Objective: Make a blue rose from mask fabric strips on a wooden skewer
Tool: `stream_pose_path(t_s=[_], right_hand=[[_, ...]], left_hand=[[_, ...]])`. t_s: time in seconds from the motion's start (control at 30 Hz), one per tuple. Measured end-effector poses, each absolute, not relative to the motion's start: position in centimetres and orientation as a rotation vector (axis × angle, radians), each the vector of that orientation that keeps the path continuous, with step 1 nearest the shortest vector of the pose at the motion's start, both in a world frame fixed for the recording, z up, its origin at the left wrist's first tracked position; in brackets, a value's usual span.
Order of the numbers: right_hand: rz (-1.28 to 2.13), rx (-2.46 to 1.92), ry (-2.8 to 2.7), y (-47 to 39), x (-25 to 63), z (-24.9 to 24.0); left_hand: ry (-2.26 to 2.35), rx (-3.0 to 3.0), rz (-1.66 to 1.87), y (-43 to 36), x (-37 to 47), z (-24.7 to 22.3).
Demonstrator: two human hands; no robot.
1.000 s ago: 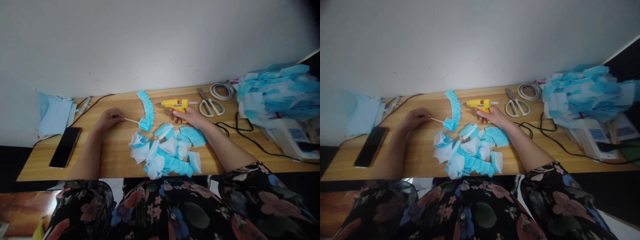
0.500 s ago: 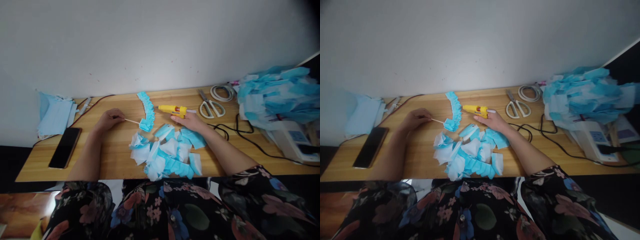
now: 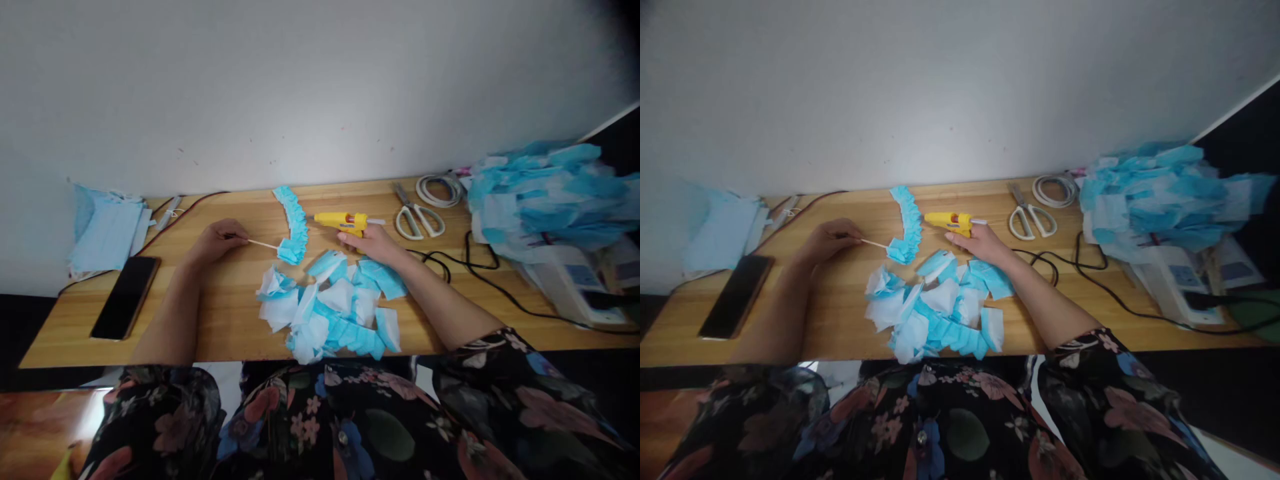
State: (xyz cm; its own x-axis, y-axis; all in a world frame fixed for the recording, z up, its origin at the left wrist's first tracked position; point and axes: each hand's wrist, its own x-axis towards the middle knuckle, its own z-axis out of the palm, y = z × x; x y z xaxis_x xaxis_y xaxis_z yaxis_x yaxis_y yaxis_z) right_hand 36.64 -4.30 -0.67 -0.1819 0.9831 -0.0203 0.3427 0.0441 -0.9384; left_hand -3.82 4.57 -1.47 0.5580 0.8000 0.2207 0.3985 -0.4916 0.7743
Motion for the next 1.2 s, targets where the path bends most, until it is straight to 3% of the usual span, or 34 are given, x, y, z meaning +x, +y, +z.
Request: stream_pose_path(t_s=[0.27,1.2], right_hand=[[1.284,-1.246,-1.566,-3.4,35.1,0.1],[0.933,-1.423,-1.978,-5.3,34.9,-0.3]], left_hand=[[0.942,2.092,0.789,4.8,-4.0,-2.0],[0.953,2.05,0.794,4.3,-3.6,-1.3]])
